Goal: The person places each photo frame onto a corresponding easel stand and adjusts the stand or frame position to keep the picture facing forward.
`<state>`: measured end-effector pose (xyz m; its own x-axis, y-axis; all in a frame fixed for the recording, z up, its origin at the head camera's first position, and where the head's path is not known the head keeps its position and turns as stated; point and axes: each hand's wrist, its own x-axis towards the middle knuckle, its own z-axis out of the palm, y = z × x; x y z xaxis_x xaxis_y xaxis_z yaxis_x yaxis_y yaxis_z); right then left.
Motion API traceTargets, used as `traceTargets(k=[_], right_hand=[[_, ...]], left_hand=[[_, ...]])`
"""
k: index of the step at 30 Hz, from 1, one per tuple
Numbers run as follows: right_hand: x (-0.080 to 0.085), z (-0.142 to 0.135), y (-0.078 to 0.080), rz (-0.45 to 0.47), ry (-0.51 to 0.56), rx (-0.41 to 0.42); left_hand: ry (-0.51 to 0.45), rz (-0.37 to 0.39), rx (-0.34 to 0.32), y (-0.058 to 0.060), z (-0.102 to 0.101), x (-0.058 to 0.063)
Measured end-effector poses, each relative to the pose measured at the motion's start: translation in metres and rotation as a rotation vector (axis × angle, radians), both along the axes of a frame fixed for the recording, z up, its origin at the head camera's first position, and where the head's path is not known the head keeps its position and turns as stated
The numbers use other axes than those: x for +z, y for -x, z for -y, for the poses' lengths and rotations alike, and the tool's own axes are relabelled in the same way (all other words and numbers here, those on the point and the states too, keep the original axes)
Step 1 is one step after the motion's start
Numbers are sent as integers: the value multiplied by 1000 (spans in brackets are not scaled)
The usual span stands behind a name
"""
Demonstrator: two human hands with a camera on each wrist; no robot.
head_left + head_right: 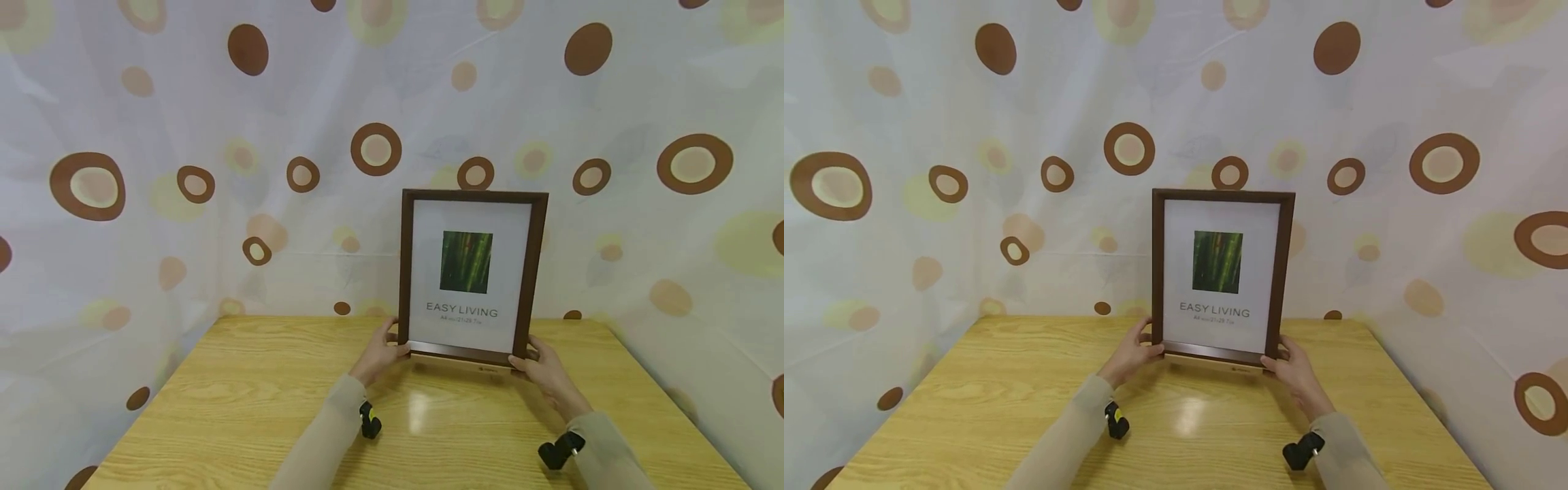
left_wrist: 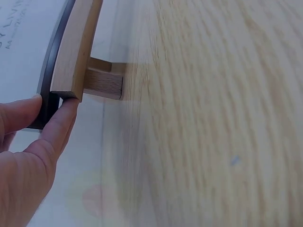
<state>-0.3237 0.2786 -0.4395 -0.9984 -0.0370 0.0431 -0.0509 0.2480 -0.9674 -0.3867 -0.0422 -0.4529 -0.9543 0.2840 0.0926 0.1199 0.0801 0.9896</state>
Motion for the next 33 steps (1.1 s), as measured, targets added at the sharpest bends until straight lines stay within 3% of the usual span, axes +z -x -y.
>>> traceTargets(k=[10,18,33], right_hand=[[0,14,10,-22,2,53],[-1,26,20,-10,3,75],[-1,34,27,5,6,96]], left_hand=[[20,11,31,-5,19,0],[-22,34,25,-9,33,2],[-23,25,28,-10,45,3]])
